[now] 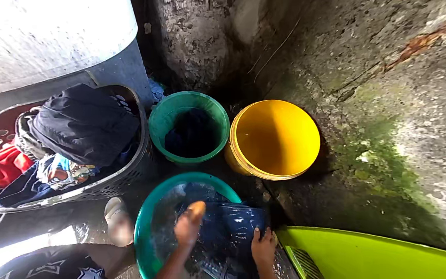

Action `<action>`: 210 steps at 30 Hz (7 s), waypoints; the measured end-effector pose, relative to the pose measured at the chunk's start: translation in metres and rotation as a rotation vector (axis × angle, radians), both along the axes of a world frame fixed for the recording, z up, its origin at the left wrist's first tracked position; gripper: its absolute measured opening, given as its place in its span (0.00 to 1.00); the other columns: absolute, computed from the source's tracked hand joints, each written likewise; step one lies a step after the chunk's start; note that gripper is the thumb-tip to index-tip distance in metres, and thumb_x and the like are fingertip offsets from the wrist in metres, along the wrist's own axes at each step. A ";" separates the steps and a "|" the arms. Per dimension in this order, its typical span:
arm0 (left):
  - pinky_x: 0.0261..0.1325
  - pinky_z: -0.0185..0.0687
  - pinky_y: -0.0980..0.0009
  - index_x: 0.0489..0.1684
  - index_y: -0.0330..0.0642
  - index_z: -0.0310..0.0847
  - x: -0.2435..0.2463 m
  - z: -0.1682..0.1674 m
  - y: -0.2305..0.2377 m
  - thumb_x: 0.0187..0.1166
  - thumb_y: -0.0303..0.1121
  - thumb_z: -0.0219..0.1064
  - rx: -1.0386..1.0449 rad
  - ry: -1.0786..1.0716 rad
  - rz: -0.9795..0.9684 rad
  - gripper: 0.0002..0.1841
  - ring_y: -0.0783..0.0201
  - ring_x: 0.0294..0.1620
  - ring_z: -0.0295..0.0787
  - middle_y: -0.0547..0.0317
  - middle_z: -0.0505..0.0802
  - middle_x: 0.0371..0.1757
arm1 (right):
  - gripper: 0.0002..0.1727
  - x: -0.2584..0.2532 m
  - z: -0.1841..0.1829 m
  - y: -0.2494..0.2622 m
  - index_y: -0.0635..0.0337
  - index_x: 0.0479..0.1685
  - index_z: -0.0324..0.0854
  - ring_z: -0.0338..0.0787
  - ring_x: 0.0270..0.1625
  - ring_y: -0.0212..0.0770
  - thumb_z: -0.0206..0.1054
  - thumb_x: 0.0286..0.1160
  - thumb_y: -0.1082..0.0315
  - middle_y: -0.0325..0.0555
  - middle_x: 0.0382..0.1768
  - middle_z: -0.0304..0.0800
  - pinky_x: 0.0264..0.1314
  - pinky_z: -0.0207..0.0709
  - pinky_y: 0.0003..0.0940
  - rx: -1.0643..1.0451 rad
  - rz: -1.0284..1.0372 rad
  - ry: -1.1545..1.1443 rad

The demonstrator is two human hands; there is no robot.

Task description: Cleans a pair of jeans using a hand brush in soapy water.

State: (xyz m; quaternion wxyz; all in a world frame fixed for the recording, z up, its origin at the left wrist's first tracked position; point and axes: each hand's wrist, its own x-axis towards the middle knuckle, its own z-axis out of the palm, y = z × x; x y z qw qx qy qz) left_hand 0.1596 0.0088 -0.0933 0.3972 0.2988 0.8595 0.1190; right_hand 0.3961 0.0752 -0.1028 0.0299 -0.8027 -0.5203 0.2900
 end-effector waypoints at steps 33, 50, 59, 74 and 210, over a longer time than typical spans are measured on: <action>0.60 0.87 0.40 0.53 0.44 0.95 0.085 -0.023 0.048 0.75 0.62 0.70 0.428 -0.065 -0.480 0.28 0.44 0.56 0.96 0.45 0.98 0.50 | 0.29 -0.008 -0.040 -0.021 0.74 0.76 0.76 0.76 0.76 0.77 0.39 0.88 0.65 0.77 0.73 0.78 0.76 0.67 0.70 0.208 0.069 -0.220; 0.72 0.78 0.36 0.76 0.56 0.83 -0.006 -0.080 -0.011 0.83 0.66 0.58 -0.203 -0.034 -0.575 0.32 0.39 0.70 0.88 0.45 0.92 0.67 | 0.29 -0.008 -0.037 -0.018 0.68 0.79 0.76 0.77 0.78 0.73 0.39 0.89 0.63 0.72 0.75 0.78 0.78 0.66 0.67 0.183 0.065 -0.216; 0.67 0.82 0.38 0.63 0.41 0.90 0.073 -0.023 0.010 0.79 0.62 0.65 0.145 -0.159 -0.406 0.33 0.39 0.62 0.93 0.39 0.96 0.54 | 0.29 -0.009 -0.038 -0.018 0.70 0.79 0.75 0.75 0.79 0.73 0.39 0.90 0.64 0.72 0.75 0.78 0.79 0.65 0.67 0.182 0.057 -0.205; 0.63 0.85 0.39 0.56 0.42 0.93 0.085 -0.029 0.035 0.78 0.61 0.67 0.390 -0.105 -0.569 0.30 0.42 0.60 0.94 0.42 0.97 0.53 | 0.29 -0.009 -0.035 -0.018 0.70 0.77 0.76 0.76 0.78 0.75 0.40 0.88 0.64 0.74 0.74 0.78 0.77 0.66 0.69 0.198 0.063 -0.193; 0.69 0.79 0.35 0.73 0.45 0.83 -0.041 -0.071 -0.018 0.83 0.61 0.61 -0.481 0.178 -0.473 0.32 0.35 0.71 0.85 0.38 0.89 0.69 | 0.27 -0.006 -0.037 -0.019 0.62 0.71 0.83 0.74 0.78 0.74 0.50 0.87 0.55 0.72 0.74 0.78 0.75 0.63 0.74 0.221 -0.120 -0.131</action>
